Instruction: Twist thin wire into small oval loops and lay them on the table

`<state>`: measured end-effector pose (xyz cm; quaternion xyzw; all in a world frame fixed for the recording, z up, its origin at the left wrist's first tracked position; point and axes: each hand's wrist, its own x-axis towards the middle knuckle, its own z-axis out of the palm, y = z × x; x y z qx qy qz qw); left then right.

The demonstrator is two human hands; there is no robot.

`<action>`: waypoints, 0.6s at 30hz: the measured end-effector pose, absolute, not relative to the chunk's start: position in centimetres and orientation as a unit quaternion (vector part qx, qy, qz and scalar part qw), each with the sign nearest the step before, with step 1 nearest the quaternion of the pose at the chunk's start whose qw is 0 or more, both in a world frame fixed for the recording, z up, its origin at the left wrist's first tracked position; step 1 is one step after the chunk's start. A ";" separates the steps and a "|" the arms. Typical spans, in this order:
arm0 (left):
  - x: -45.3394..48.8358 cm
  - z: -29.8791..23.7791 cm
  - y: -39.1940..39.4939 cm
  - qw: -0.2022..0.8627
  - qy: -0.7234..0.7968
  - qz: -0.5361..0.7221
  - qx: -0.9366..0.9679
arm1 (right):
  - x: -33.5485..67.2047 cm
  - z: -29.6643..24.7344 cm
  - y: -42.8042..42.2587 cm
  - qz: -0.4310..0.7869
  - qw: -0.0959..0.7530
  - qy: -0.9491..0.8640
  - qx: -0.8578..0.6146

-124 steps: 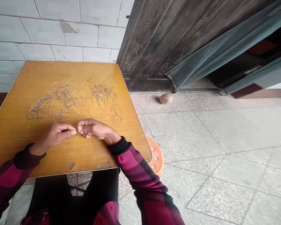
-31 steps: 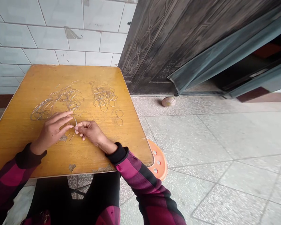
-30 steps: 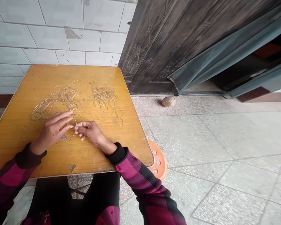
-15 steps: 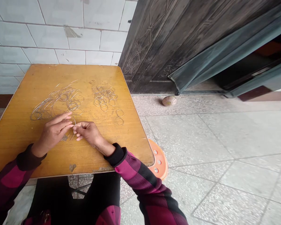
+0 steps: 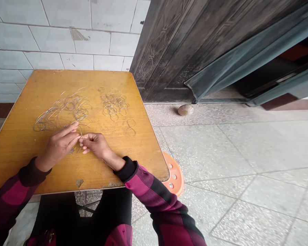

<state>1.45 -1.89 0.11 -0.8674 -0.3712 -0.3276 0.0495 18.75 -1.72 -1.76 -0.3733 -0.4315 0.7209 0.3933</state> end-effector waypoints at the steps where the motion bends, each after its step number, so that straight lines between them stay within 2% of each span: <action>1: 1.4 0.1 -1.9 0.049 -0.371 -0.326 -0.868 | 18.7 -1.8 -1.7 0.722 0.393 -0.430 -0.373; 11: 1.7 0.6 -2.1 0.043 -0.372 -0.308 -0.875 | 18.7 -1.8 -1.7 0.728 0.390 -0.427 -0.368; 18: 1.6 0.9 -1.9 -0.012 -0.363 -0.316 -0.876 | 19.1 -1.9 -1.5 0.746 0.368 -0.415 -0.368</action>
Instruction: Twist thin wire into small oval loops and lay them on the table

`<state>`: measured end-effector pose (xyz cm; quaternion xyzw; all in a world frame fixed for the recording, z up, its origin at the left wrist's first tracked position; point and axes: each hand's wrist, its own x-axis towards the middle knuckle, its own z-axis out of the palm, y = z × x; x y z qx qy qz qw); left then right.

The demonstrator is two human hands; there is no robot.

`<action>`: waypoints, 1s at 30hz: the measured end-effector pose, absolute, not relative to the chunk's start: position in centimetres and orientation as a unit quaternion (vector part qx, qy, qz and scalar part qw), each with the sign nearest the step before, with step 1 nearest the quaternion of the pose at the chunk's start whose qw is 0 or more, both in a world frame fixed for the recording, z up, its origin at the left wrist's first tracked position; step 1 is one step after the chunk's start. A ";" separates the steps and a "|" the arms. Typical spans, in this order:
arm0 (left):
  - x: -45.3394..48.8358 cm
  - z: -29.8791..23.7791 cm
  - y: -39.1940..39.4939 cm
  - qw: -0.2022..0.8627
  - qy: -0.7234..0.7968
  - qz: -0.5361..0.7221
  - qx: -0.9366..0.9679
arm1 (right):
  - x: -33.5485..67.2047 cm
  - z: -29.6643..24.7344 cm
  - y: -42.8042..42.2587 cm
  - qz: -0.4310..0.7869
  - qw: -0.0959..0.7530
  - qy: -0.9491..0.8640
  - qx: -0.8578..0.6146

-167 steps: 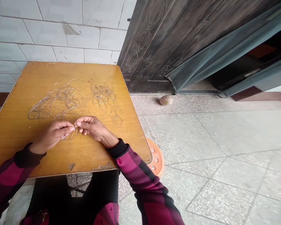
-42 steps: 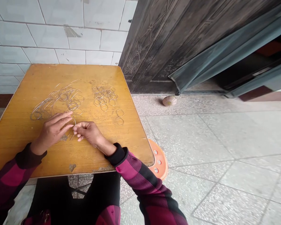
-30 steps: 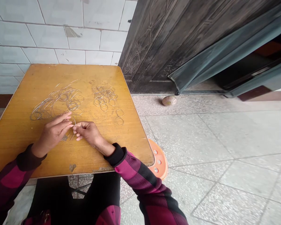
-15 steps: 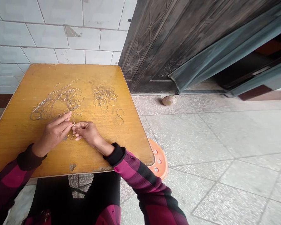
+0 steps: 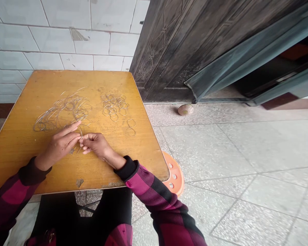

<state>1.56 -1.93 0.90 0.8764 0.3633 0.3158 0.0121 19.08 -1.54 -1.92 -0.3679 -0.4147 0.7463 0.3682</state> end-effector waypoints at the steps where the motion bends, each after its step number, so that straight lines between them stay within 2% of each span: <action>1: 1.6 1.0 -1.9 0.018 0.362 0.318 0.876 | 19.2 -1.9 -1.5 0.754 0.362 -0.409 -0.365; 10: 1.3 1.2 -1.5 0.018 0.342 0.341 0.876 | 20.4 -0.6 -1.3 0.815 0.313 -0.351 -0.337; 18: 1.0 1.3 -1.4 0.008 0.363 0.338 0.868 | 21.8 -0.2 -1.0 0.813 0.236 -0.407 -0.343; 30: 1.3 0.4 -1.5 -0.002 0.377 0.357 0.855 | 20.2 -1.8 -1.7 0.802 0.261 -0.425 -0.329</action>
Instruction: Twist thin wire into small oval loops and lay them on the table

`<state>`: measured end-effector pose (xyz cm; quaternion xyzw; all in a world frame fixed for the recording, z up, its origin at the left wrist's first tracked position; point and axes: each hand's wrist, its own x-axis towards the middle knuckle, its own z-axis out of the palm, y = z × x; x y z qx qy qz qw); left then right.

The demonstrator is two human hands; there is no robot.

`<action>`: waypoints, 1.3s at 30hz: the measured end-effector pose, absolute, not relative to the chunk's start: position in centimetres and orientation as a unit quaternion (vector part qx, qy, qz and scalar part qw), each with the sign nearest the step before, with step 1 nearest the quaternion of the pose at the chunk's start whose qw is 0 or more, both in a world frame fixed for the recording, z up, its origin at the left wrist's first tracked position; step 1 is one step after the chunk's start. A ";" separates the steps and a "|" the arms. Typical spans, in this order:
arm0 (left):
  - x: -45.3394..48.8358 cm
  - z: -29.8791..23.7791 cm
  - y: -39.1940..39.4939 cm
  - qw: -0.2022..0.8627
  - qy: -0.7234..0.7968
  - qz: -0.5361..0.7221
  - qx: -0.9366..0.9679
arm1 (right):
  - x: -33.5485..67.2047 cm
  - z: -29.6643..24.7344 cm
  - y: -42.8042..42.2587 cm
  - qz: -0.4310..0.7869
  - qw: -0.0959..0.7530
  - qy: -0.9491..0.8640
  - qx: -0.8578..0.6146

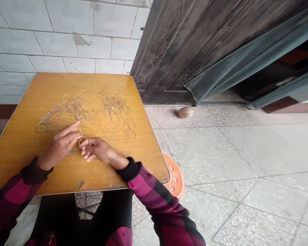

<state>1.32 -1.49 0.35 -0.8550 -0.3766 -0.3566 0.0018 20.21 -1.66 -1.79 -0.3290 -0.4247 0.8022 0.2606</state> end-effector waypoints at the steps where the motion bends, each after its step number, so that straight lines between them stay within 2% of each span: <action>1: 1.3 0.3 -1.5 0.003 -0.376 -0.355 -0.856 | 20.1 -1.9 -1.7 0.802 0.263 -0.426 -0.327; 27: 1.0 0.7 -1.1 0.008 -0.375 -0.376 -0.847 | 20.4 -0.9 -1.4 0.818 0.290 -0.354 -0.349; 34: 0.8 1.3 -1.0 0.029 -0.396 -0.405 -0.823 | 21.0 -0.2 -0.5 0.811 0.337 -0.324 -0.351; 39: 0.7 1.0 -0.8 0.025 -0.385 -0.409 -0.827 | 25.1 0.2 -0.5 0.778 0.385 -0.304 -0.393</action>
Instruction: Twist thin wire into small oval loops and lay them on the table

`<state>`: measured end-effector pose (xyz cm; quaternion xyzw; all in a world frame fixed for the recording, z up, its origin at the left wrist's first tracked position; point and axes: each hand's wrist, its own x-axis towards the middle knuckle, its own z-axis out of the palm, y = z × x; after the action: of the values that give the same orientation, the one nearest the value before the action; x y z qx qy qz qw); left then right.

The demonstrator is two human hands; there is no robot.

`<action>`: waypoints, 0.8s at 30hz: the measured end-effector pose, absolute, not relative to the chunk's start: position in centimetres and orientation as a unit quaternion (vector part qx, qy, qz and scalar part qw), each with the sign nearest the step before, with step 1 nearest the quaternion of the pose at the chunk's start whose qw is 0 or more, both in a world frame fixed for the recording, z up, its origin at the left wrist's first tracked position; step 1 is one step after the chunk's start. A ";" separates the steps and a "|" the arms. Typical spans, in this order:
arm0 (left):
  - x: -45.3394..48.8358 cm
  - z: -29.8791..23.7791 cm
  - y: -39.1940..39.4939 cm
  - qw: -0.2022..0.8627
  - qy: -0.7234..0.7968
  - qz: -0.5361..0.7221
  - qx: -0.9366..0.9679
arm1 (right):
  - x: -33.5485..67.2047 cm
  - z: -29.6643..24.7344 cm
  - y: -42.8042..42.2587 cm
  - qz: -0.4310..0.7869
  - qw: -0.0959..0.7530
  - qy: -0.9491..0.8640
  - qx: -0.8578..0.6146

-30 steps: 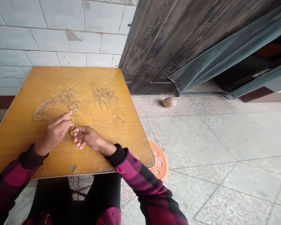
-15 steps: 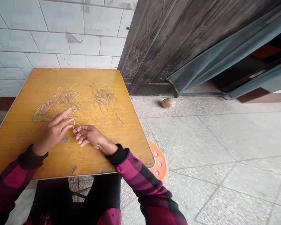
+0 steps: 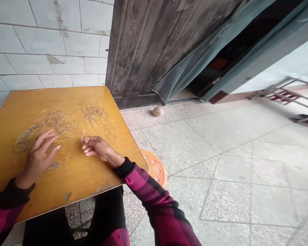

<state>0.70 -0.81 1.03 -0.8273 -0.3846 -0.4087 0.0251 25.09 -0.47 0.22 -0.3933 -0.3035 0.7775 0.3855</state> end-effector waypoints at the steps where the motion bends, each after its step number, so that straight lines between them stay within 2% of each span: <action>1: 0.7 1.0 -0.8 0.027 -0.383 -0.410 -0.827 | 26.3 0.2 -0.7 0.765 0.398 -0.299 -0.408; 9: 0.8 0.8 -0.8 0.017 -0.369 -0.411 -0.833 | 36.2 0.3 -2.4 0.653 0.465 -0.271 -0.532; 24: 0.7 0.4 -0.8 0.012 -0.371 -0.393 -0.841 | 38.7 -0.7 0.1 0.518 0.390 -0.392 -0.653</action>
<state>0.72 -0.79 0.35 -0.8414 -0.3709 -0.3928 0.0124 38.69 0.14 -0.67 -0.6529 -0.3917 0.5176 0.3904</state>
